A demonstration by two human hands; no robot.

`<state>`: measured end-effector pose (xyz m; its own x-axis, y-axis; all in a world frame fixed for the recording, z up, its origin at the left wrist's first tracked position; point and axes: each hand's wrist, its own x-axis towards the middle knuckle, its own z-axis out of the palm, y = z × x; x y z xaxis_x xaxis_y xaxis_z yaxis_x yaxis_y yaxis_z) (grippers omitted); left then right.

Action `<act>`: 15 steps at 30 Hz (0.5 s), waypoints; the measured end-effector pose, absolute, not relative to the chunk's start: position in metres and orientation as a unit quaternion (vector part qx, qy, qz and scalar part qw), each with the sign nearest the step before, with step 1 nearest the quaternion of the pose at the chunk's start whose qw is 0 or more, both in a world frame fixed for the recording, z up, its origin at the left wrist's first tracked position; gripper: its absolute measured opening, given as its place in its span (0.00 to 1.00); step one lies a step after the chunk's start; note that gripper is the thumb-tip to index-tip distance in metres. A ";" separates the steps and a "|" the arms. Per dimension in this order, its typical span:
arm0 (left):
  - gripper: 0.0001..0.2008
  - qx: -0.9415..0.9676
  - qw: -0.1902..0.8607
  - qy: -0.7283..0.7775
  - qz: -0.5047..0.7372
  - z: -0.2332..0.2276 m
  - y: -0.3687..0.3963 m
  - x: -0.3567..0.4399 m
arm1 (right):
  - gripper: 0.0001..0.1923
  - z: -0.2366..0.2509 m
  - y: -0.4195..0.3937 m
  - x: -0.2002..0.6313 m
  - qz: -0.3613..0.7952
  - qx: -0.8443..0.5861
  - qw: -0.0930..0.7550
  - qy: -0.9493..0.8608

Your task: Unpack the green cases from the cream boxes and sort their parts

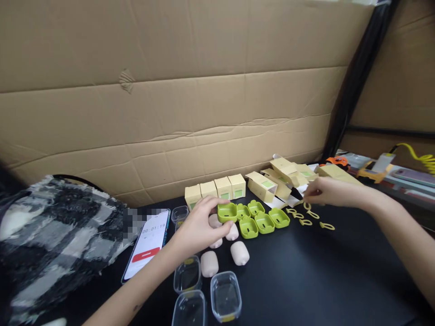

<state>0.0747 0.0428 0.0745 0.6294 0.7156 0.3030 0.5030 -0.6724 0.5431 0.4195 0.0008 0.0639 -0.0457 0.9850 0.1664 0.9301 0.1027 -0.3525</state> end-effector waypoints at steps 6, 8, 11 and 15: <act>0.13 0.873 0.232 0.367 0.221 0.069 0.036 0.077 | 0.19 0.052 0.007 0.420 0.139 -0.716 0.053 -0.682; 0.10 0.874 0.249 0.359 0.213 0.068 0.031 0.078 | 0.17 0.059 0.003 0.407 0.115 -0.710 0.060 -0.692; 0.16 0.859 0.320 0.337 0.214 0.069 0.019 0.081 | 0.12 0.070 -0.009 0.373 0.089 -0.645 0.115 -0.751; 0.18 0.833 0.427 0.292 0.197 0.072 0.003 0.086 | 0.16 0.067 -0.030 0.323 0.153 -0.373 0.216 -0.889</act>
<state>0.0860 0.0026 0.0724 0.7516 0.6550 0.0775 0.3192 -0.4641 0.8262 0.3228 -0.0300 0.0674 -0.6285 0.7292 0.2707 0.5968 0.6753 -0.4333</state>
